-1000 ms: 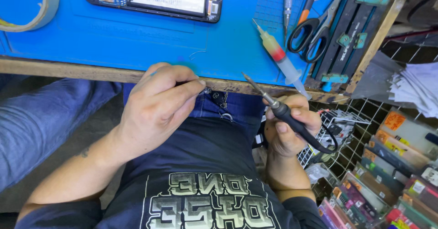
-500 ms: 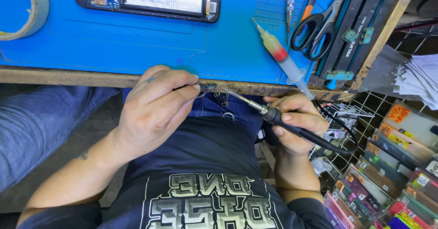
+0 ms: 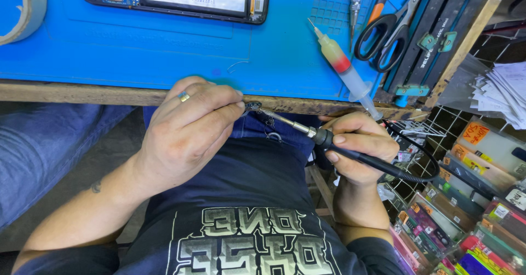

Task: The person uses a soldering iron to work on a small electronic component held in their left hand. They apply a liquid from a syringe to the component and continue soldering while seated on the floor with the work area on their lap.

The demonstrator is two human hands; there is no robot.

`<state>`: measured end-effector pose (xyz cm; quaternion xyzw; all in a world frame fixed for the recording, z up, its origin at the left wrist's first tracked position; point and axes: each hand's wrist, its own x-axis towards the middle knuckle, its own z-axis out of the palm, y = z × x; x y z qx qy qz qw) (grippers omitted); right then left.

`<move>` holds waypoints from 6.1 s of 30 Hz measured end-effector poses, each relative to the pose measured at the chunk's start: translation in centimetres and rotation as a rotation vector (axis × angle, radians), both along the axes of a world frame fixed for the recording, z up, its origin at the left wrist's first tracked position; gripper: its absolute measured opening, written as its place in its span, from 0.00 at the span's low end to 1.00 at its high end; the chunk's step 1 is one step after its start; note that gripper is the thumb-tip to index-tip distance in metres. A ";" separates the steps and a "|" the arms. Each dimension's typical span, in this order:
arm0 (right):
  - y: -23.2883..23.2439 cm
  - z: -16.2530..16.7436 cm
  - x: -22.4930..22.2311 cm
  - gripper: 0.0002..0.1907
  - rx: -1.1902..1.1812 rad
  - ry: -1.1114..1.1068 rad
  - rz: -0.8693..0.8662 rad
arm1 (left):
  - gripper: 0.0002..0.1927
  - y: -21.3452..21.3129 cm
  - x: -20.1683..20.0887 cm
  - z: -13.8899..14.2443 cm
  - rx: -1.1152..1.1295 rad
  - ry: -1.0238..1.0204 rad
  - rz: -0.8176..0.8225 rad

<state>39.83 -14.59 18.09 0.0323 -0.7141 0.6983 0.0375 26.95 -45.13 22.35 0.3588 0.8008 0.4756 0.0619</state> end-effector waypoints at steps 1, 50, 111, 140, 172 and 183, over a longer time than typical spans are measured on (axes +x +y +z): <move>0.0 0.0 0.0 0.13 0.009 -0.001 -0.002 | 0.15 0.0 -0.1 0.0 -0.001 0.004 -0.003; 0.6 -0.3 0.3 0.16 0.085 -0.071 -0.043 | 0.12 0.5 -0.5 -0.7 0.019 0.002 -0.026; -0.5 1.7 0.9 0.15 0.058 -0.161 -0.025 | 0.12 -1.0 1.0 -0.5 0.025 -0.016 -0.068; -0.8 2.8 0.3 0.15 0.159 -0.132 0.010 | 0.11 -1.4 0.8 0.0 0.034 -0.021 -0.080; -1.0 1.1 1.1 0.15 0.106 -0.092 0.002 | 0.10 -2.0 0.6 -0.2 0.036 -0.034 -0.069; -1.3 1.7 0.5 0.15 0.120 -0.126 0.002 | 0.10 -2.2 0.4 -0.2 0.044 -0.035 -0.071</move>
